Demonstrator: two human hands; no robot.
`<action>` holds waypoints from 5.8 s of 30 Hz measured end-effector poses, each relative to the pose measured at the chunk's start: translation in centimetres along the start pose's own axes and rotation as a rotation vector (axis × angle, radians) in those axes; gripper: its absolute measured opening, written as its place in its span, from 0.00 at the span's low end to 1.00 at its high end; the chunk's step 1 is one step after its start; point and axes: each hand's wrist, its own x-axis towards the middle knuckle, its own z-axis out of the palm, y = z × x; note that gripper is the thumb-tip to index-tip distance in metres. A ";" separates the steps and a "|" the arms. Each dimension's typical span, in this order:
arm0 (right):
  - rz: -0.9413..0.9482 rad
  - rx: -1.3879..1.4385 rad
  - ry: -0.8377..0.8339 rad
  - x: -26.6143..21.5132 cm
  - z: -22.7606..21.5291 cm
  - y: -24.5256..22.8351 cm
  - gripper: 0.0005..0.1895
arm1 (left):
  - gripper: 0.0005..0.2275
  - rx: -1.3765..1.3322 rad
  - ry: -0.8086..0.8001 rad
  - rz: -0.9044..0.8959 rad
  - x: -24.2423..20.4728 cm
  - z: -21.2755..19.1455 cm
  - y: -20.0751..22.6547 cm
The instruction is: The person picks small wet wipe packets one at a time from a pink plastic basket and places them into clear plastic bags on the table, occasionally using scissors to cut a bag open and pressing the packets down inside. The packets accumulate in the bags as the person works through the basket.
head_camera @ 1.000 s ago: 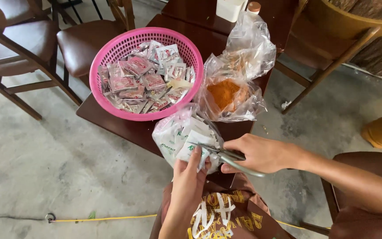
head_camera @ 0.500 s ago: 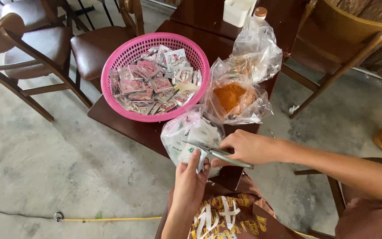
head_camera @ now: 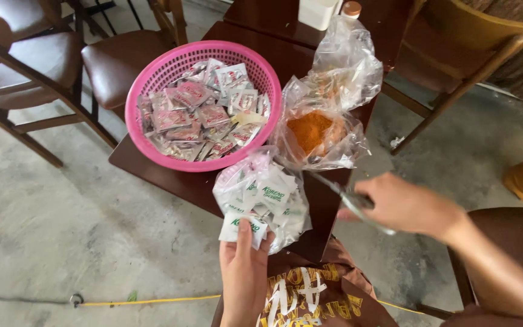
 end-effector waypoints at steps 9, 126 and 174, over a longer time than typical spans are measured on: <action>-0.149 0.109 0.580 5.7 8.1 0.7 0.23 | 0.09 -0.202 -0.547 -0.067 0.6 3.6 -2.7; -0.143 -0.096 0.743 30.1 -17.2 12.7 0.09 | 0.08 0.359 -0.704 -0.293 2.4 11.8 -10.6; -0.102 -0.128 0.818 32.2 -16.5 13.0 0.04 | 0.09 0.511 -0.759 -0.075 -0.1 11.0 -8.6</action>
